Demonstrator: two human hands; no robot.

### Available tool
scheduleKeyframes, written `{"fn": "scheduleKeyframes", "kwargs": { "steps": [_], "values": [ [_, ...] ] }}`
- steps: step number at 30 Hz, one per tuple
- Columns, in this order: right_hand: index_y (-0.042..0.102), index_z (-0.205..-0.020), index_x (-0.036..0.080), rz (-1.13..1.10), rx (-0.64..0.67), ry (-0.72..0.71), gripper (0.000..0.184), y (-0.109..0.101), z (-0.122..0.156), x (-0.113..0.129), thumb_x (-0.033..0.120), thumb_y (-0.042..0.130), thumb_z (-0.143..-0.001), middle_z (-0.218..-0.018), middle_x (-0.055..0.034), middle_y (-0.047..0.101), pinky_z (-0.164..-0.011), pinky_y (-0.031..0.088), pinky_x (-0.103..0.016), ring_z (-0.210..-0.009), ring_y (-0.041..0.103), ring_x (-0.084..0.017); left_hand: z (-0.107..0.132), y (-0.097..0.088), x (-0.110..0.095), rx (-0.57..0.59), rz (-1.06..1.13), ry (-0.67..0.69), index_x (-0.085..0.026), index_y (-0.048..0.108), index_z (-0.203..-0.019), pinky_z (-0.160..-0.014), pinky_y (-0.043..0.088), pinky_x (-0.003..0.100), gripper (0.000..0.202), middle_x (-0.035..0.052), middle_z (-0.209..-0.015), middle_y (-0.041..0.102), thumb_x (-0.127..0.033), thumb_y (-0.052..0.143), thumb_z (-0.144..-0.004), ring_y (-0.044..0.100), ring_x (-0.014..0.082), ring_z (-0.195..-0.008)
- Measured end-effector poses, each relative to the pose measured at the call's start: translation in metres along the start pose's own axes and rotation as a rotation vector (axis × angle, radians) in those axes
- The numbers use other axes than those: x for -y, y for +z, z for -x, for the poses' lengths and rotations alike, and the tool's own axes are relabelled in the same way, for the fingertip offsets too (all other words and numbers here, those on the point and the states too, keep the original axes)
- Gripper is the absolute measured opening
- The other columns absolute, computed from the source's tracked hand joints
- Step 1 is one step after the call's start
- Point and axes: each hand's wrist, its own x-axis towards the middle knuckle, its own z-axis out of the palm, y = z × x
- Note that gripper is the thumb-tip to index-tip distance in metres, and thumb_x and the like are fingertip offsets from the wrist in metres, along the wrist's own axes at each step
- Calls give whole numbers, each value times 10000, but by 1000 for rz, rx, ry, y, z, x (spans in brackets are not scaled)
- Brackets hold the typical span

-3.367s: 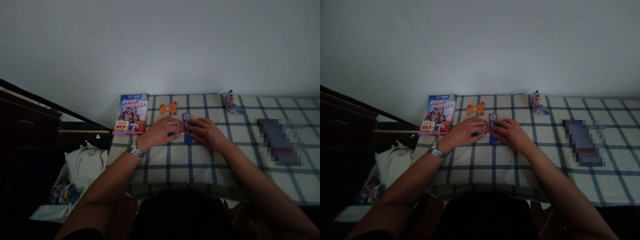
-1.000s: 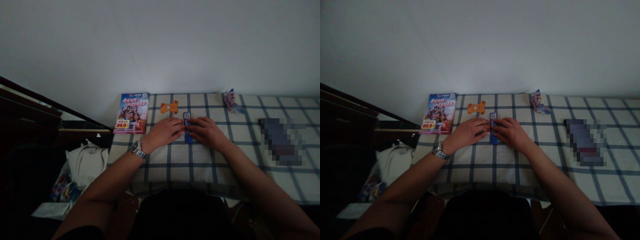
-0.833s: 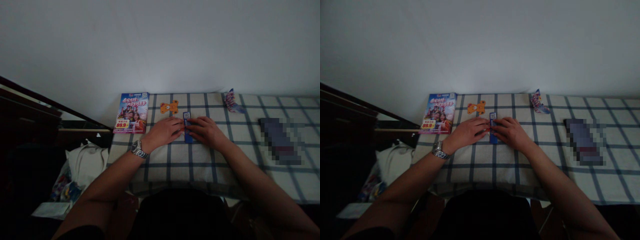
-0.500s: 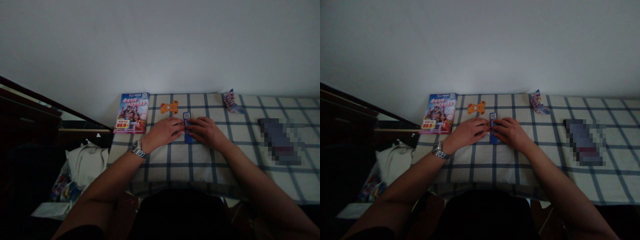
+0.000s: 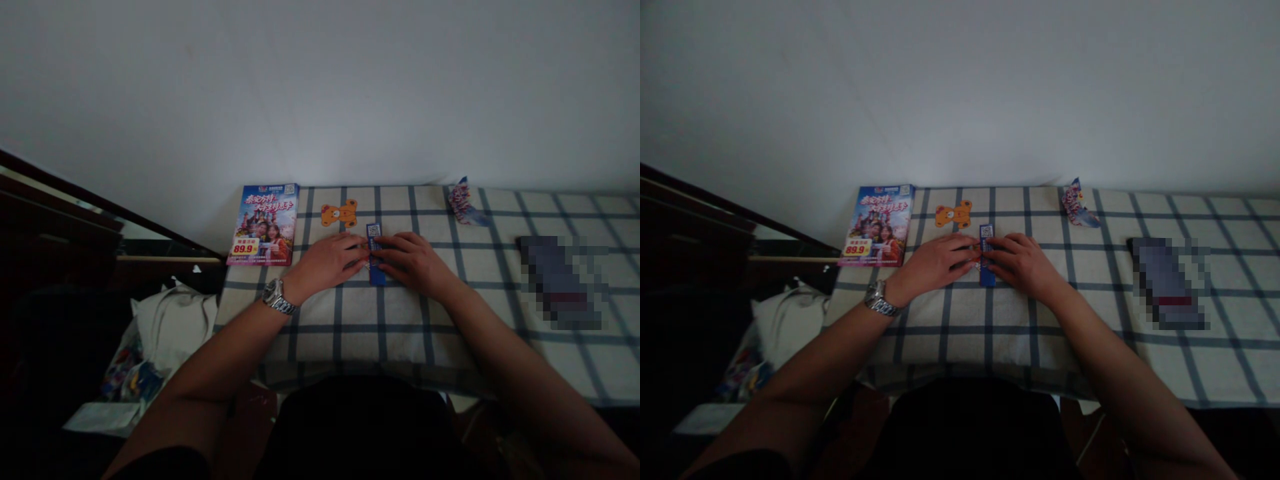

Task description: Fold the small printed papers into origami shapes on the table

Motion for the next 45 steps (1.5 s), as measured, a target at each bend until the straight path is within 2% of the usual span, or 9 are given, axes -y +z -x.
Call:
{"fn": "scheduleKeyframes", "kwargs": {
  "steps": [10,18,37,45],
  "values": [
    [751,-1360,283,-1,-3,7,341,2,1,-2,364,651,-1044,-1472,-83,695,-1033,544,-551,-1218,638,-334,0,0,0,24,7,-5,-197,718,-1251,-1107,575,461,245,77,-1401,660,-309,560,-1101,635,260,-1277],
    [753,-1349,260,20,-6,7,338,1,0,1,380,632,-1057,-1456,-89,700,-1040,542,-541,-1211,631,-332,-1,0,-5,23,15,-13,-194,712,-1252,-1150,550,469,232,94,-1439,646,-303,594,-1085,605,260,-1341],
    [758,-1326,283,-25,-13,12,311,2,1,-3,367,639,-1051,-1470,-77,700,-1055,546,-554,-1242,651,-322,-4,2,-8,23,-17,-15,-170,683,-1327,-1188,525,460,283,89,-1413,693,-285,603,-1081,654,246,-1295],
    [751,-1324,273,-44,-12,7,302,-2,1,-2,339,626,-1057,-1457,-78,713,-1071,549,-564,-1242,672,-321,-3,2,-10,15,-39,-3,-163,693,-1311,-1144,557,448,278,93,-1413,688,-291,592,-1085,649,255,-1289]
  ]
}}
